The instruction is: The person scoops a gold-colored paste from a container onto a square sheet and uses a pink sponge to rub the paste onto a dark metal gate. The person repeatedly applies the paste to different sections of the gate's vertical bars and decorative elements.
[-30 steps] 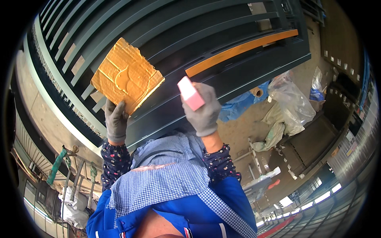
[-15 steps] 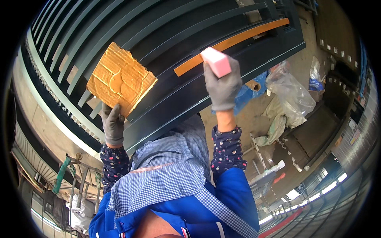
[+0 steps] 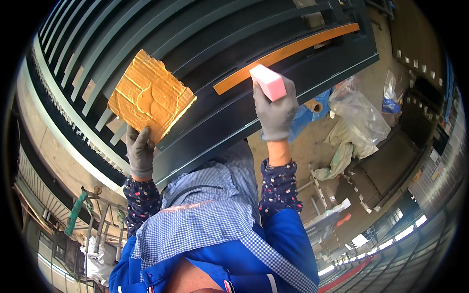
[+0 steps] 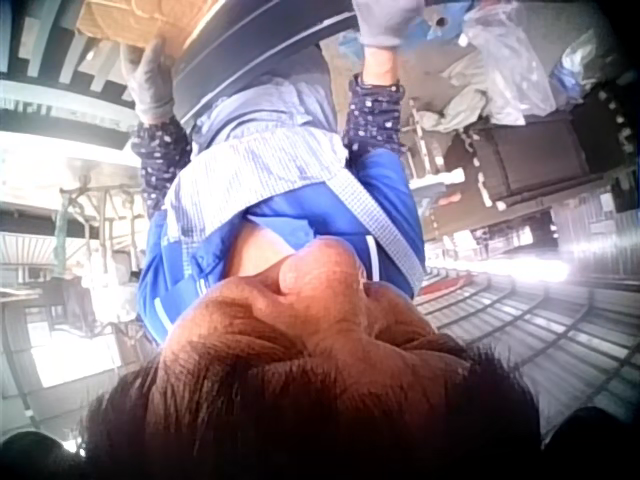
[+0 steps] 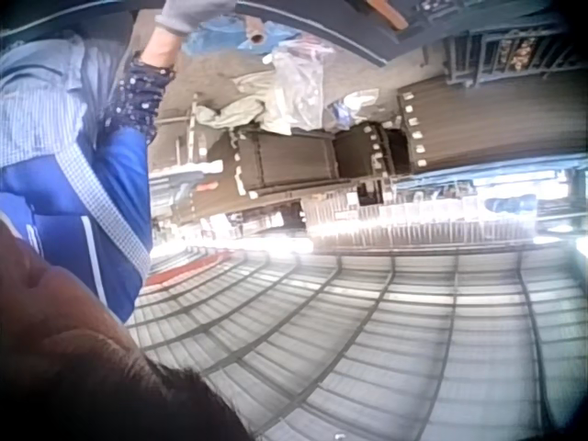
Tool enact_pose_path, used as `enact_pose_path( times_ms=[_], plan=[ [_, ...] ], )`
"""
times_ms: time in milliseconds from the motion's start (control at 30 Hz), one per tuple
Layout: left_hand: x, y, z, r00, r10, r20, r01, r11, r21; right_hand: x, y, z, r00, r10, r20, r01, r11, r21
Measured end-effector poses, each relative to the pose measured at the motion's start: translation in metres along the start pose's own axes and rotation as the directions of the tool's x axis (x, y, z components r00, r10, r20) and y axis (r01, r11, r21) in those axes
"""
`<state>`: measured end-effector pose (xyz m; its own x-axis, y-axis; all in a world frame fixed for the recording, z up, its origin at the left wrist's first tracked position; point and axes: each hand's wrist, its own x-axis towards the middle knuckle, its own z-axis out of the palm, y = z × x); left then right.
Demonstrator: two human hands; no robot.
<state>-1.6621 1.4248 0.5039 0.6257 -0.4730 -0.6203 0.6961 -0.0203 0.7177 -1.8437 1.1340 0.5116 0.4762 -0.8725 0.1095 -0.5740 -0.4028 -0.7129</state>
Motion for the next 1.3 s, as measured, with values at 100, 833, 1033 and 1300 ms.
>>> enact_pose_path(
  times_ms=[100,833,1033,1300],
  plan=[
    [-0.002,0.002,0.004,0.999,-0.019,-0.029,0.018,1.0,-0.009,-0.004,-0.003,-0.005,0.999,-0.05,-0.016,0.049,0.998,-0.027],
    [-0.003,0.006,0.01,0.996,-0.027,-0.089,0.031,0.999,0.034,0.008,-0.001,-0.021,0.993,-0.059,-0.102,0.055,0.998,-0.034],
    [-0.001,0.001,0.005,0.998,0.015,-0.053,-0.012,0.999,0.045,0.059,0.037,-0.02,0.983,0.151,-0.1,-0.135,0.978,0.158],
    [0.001,0.0,-0.003,1.0,0.005,-0.002,-0.005,0.998,0.056,0.044,0.025,-0.018,0.992,0.096,-0.083,-0.083,0.986,0.146]
  ],
)
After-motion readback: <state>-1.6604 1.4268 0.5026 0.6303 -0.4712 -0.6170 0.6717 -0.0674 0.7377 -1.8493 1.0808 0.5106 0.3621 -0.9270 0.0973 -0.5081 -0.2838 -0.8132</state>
